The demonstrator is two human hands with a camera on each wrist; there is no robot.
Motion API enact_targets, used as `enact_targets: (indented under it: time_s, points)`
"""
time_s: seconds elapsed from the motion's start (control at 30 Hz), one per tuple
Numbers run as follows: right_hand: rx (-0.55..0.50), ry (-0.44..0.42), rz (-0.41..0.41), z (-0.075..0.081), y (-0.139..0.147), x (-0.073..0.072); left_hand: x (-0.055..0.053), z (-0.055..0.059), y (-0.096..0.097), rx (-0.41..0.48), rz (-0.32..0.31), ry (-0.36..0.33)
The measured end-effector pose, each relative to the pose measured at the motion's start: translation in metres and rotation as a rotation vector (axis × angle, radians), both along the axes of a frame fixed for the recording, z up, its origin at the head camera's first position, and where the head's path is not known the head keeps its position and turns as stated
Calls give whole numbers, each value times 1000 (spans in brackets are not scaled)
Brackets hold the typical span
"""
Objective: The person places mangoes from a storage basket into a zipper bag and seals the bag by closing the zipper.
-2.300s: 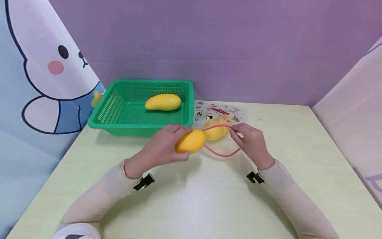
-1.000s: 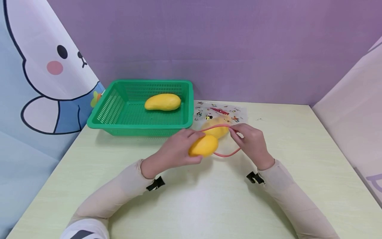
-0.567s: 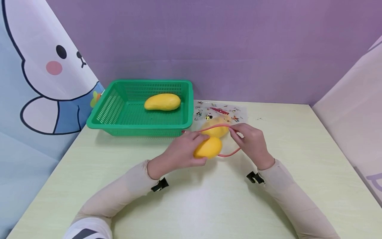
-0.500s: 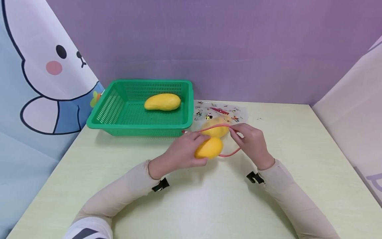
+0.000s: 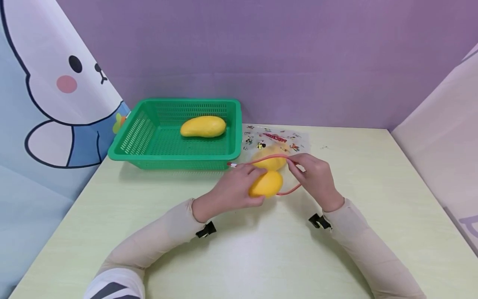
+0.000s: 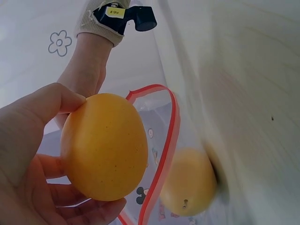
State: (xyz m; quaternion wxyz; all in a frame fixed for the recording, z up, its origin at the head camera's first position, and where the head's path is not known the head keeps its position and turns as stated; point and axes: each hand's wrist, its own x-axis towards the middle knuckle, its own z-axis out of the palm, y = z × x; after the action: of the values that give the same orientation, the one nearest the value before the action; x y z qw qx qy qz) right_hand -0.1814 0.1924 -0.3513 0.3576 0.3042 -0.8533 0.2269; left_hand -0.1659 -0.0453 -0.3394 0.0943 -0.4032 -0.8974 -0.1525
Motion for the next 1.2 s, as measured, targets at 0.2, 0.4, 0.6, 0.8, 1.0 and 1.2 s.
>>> enact_targets:
  time_s: [0.2,0.4,0.6,0.8,1.0,1.2]
  points:
    - [-5,-3,2,1,0,1,-1,0,7,-17,20,5]
    - [0,-14,-4,1,0,2,0,-5,18,-20,54,40]
    - [5,-19,-3,2,0,2,0,-10,28,-57,47,58]
    - [0,-12,0,2,-1,2,-2,-12,37,-94,66,50]
    - [-5,-18,1,2,-1,2,-6,-9,43,-122,91,23]
    - [0,-30,-6,2,-1,2,-10,-10,50,-155,109,1]
